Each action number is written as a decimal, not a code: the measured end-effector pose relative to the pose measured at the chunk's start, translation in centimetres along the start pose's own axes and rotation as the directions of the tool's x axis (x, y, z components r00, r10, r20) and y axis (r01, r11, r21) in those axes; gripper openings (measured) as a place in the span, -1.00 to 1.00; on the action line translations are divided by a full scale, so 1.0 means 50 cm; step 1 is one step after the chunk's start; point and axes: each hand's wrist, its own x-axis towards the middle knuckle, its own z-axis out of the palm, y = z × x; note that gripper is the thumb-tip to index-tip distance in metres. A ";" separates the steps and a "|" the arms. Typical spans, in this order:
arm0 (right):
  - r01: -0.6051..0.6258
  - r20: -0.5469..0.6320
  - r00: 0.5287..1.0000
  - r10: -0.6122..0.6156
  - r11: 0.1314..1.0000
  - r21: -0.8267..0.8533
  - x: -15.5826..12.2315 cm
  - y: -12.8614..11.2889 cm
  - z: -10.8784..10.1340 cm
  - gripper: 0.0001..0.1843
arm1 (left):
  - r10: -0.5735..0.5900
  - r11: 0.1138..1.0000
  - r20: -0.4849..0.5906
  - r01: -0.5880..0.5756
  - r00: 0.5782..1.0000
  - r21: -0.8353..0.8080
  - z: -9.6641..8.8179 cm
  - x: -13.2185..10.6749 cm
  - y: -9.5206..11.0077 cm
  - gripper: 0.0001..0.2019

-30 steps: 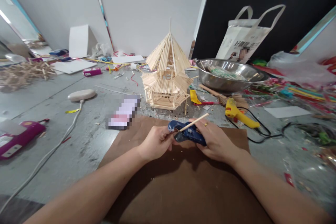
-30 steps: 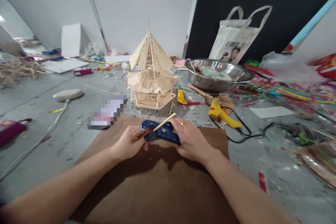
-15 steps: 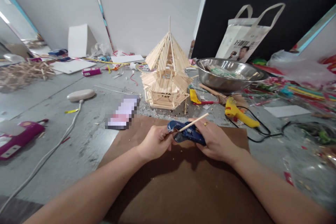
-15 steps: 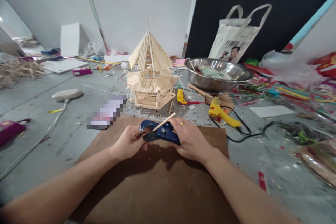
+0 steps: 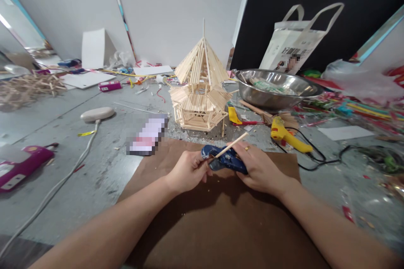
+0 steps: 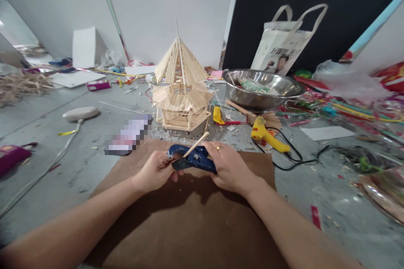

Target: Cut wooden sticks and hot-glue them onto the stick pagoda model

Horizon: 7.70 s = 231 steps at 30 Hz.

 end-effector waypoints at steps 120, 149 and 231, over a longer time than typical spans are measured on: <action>-0.130 0.117 0.984 0.132 0.991 -0.025 0.005 -0.019 0.018 -0.73 | 0.702 0.444 0.046 -0.487 0.711 0.752 0.026 -0.012 0.018 -0.81; -0.516 0.485 0.851 0.200 0.151 0.843 0.011 -0.058 0.010 -0.61 | 0.303 0.522 0.180 -0.321 0.936 0.790 0.014 -0.008 0.000 -0.78; -0.285 -0.056 0.916 0.396 0.745 0.603 0.003 -0.061 -0.001 -0.64 | -0.255 0.884 0.331 0.358 0.908 -0.301 -0.006 0.017 -0.001 -0.70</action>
